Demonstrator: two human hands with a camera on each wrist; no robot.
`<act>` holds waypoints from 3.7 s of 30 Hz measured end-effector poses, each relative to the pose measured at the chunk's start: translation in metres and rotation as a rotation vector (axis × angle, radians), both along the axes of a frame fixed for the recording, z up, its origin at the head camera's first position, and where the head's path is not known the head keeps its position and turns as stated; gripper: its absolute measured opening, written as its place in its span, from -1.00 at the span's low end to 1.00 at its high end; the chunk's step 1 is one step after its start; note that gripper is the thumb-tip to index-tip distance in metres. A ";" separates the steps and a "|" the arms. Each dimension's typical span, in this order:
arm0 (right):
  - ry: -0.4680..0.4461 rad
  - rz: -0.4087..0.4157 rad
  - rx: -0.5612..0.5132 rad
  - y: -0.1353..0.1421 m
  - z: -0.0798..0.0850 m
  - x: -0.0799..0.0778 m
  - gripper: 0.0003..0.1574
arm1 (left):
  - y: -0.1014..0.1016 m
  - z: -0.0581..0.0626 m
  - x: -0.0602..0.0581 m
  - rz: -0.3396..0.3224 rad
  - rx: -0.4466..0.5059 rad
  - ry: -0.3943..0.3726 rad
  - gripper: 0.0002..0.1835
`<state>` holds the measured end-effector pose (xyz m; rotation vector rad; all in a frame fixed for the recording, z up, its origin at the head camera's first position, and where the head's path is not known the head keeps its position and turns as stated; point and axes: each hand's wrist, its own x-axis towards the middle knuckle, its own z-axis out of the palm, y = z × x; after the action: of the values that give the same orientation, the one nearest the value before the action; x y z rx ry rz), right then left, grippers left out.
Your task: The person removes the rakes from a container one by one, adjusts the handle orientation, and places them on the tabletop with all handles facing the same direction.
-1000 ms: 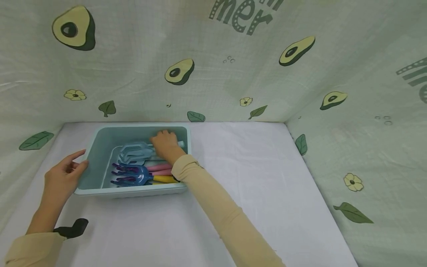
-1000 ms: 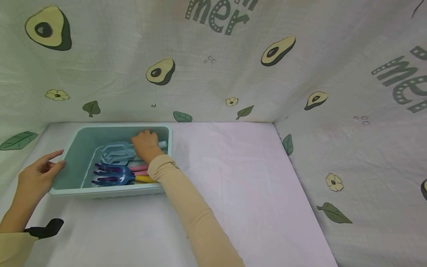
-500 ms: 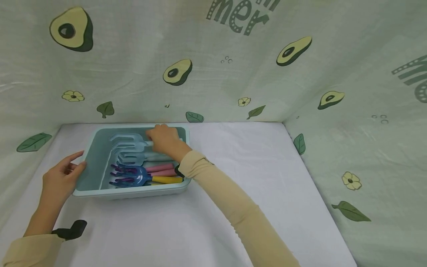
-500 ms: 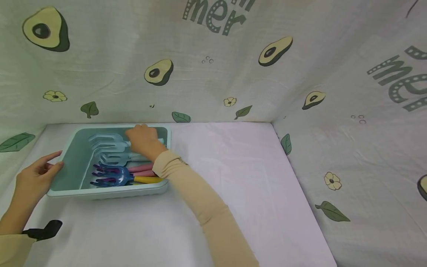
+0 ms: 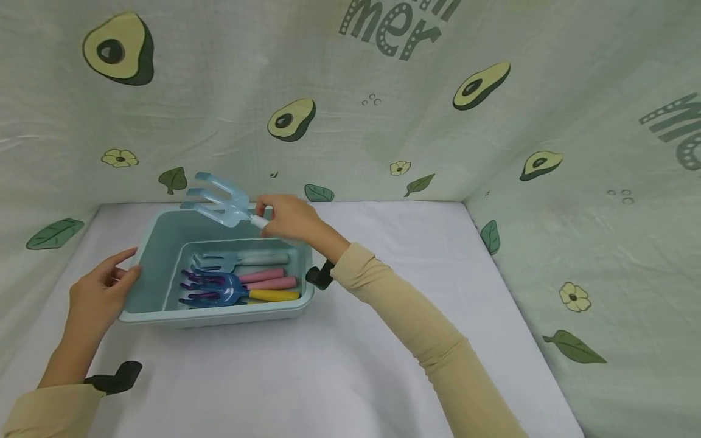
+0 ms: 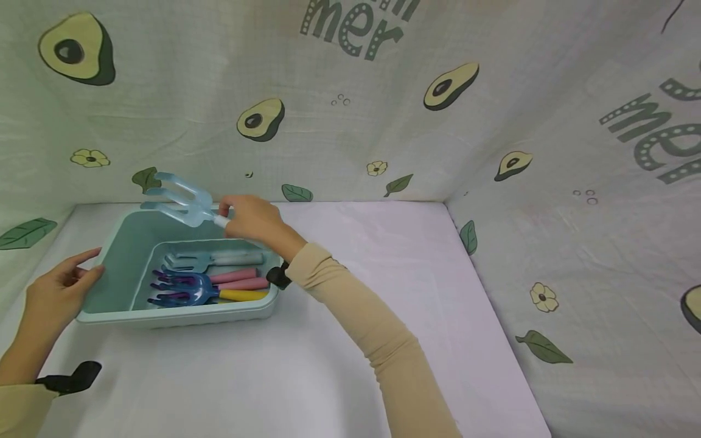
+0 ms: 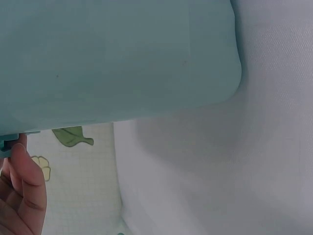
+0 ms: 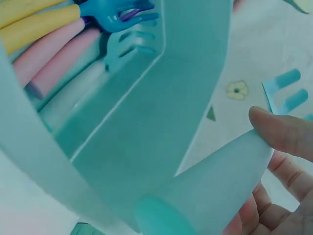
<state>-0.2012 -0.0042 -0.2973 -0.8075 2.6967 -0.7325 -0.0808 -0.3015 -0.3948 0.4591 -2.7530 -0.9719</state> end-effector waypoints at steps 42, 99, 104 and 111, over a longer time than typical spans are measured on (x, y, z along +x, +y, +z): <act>-0.328 -0.790 -0.611 0.114 -0.120 0.042 -0.59 | -0.002 -0.002 0.000 -0.014 0.019 0.018 -0.44; -0.341 -0.718 -0.217 0.079 -0.176 0.040 -0.61 | 0.001 -0.003 -0.001 0.014 0.034 0.011 -0.44; -0.316 -0.714 -0.216 0.078 -0.178 0.039 -0.61 | 0.001 0.000 -0.001 0.012 0.038 0.020 -0.45; -0.312 -0.732 -0.219 0.075 -0.180 0.038 -0.61 | 0.000 0.000 0.000 0.018 0.036 0.017 -0.44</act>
<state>-0.1628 0.0712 -0.4777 0.2925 2.6110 -1.1938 -0.0807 -0.3014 -0.3945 0.4780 -2.7161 -1.0180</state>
